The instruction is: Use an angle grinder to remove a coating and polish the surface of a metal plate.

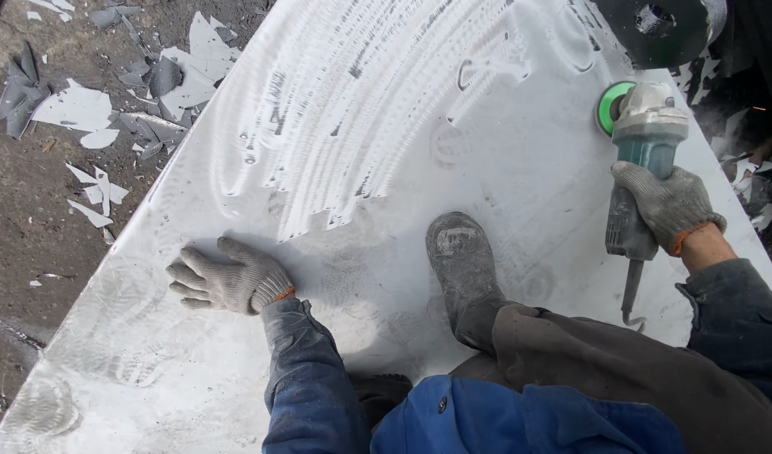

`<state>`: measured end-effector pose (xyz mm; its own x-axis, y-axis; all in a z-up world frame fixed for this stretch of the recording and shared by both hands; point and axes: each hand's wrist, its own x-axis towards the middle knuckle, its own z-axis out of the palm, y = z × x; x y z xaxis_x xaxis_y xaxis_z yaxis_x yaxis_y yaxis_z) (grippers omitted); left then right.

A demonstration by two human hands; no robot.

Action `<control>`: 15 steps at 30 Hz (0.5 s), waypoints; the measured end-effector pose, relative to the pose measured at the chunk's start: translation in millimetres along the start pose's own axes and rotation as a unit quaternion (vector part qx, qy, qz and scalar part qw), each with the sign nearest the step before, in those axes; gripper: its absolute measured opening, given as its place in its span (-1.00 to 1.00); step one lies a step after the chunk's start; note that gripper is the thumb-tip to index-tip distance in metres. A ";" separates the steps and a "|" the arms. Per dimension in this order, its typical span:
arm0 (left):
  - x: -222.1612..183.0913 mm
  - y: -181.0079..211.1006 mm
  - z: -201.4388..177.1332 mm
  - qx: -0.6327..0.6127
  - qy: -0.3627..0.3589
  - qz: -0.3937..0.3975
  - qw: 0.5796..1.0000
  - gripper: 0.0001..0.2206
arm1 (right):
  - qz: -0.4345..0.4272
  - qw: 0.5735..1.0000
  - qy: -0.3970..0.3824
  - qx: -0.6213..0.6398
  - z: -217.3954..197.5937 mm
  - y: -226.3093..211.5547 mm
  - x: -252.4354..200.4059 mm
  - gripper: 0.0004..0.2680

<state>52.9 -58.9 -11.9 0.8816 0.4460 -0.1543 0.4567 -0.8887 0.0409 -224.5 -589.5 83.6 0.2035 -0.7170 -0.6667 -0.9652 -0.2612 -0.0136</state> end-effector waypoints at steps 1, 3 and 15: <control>-0.6 -0.5 0.3 0.001 0.000 0.001 1.000 -0.40 | 0.001 1.000 -0.001 0.001 -1.0 -16.0 3.1 -0.45; 0.6 -2.3 -1.0 0.006 0.004 -0.002 1.000 -0.41 | 0.010 1.000 0.001 0.023 -1.0 -50.0 10.5 -0.47; 4.3 3.9 -2.8 0.010 -0.009 -0.009 1.000 -0.41 | -0.150 0.987 -0.020 -0.049 32.9 -61.2 -26.0 -0.43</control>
<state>58.8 -60.1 -9.7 0.8707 0.4606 -0.1722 0.4704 -0.8822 0.0189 -176.1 -533.6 77.3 0.4688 -0.5722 -0.6729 -0.8416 -0.5207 -0.1436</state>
